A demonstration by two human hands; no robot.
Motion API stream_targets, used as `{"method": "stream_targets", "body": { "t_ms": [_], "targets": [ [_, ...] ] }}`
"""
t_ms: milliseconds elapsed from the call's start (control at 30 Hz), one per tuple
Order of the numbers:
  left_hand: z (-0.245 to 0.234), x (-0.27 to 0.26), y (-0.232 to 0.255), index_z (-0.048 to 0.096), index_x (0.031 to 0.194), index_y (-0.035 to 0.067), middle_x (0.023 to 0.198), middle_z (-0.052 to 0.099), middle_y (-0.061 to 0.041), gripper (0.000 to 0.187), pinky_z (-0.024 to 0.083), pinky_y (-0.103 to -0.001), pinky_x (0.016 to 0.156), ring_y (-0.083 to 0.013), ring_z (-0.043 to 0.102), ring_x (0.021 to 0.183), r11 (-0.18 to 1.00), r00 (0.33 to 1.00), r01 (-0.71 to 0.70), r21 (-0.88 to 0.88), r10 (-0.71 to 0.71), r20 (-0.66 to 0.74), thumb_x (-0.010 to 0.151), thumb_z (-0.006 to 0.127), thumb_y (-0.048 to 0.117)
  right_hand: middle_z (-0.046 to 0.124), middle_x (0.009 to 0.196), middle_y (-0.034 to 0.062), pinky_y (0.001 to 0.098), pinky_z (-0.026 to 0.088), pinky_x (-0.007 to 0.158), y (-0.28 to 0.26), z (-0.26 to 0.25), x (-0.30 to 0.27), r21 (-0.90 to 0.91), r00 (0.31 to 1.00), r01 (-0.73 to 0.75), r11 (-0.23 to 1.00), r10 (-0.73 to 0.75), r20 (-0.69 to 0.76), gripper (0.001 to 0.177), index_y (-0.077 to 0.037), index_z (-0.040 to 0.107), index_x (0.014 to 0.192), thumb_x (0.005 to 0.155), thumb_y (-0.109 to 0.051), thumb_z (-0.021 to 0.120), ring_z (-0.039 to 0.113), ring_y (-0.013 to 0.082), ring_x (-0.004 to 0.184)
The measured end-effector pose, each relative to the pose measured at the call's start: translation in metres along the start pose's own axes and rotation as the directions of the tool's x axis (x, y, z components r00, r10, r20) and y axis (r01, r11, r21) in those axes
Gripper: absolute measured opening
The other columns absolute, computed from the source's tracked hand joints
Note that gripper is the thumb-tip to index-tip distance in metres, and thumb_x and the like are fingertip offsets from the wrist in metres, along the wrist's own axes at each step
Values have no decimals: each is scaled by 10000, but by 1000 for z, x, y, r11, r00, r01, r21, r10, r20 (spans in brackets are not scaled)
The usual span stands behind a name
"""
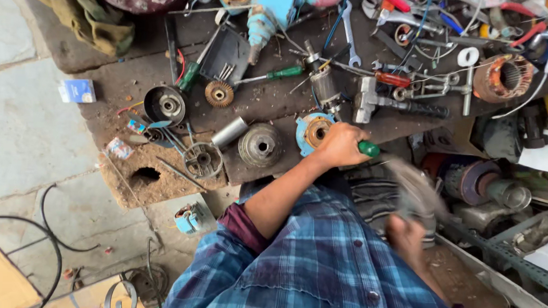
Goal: The person uses a hammer and a screwdriver to repeatedly strike and pry at a small electric motor component clamped on a workbench. The person adjusts the component's position and continues hammering the same area.
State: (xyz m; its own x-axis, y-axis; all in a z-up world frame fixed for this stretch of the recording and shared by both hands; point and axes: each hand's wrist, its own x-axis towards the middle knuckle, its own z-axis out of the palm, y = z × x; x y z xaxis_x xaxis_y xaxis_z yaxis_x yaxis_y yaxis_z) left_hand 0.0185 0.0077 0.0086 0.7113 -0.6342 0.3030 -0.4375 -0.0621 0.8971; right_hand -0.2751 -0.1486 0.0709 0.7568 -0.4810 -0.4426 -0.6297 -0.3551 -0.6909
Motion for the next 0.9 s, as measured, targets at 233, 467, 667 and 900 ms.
{"method": "stream_targets", "body": {
  "t_ms": [233,467,667,900],
  "targets": [
    [-9,7,1,683,729,72,670,647,-158,234,534,-458,627,-364,673,663,999,1000,18,-49,-19,-19,713,779,284,486,709,-40,269,341,488,-50,-2,-15,519,952,294,802,-291,-89,403,-105,481,857,958,-473,610,430,84,583],
    [-8,11,0,728,749,87,656,661,-160,253,526,-467,605,-368,675,639,997,996,66,-25,-65,57,706,785,330,437,598,43,314,299,456,-70,2,-1,188,986,-161,969,164,-3,511,-11,483,712,1087,-352,539,386,137,508],
    [-1,7,-8,732,765,104,677,671,-152,261,549,-462,629,-367,680,657,1000,1000,0,-4,0,26,704,758,356,522,673,-2,257,366,483,-30,-13,-16,605,952,277,746,-301,-65,358,-73,511,869,1027,-392,544,450,67,561],
    [1,4,-6,683,707,100,677,670,-151,287,532,-498,637,-387,673,677,998,998,11,59,-15,66,716,750,379,445,616,72,322,291,430,-31,-12,-13,407,984,-164,899,175,9,499,-19,510,821,1110,-425,534,383,172,489]
  ]
}}
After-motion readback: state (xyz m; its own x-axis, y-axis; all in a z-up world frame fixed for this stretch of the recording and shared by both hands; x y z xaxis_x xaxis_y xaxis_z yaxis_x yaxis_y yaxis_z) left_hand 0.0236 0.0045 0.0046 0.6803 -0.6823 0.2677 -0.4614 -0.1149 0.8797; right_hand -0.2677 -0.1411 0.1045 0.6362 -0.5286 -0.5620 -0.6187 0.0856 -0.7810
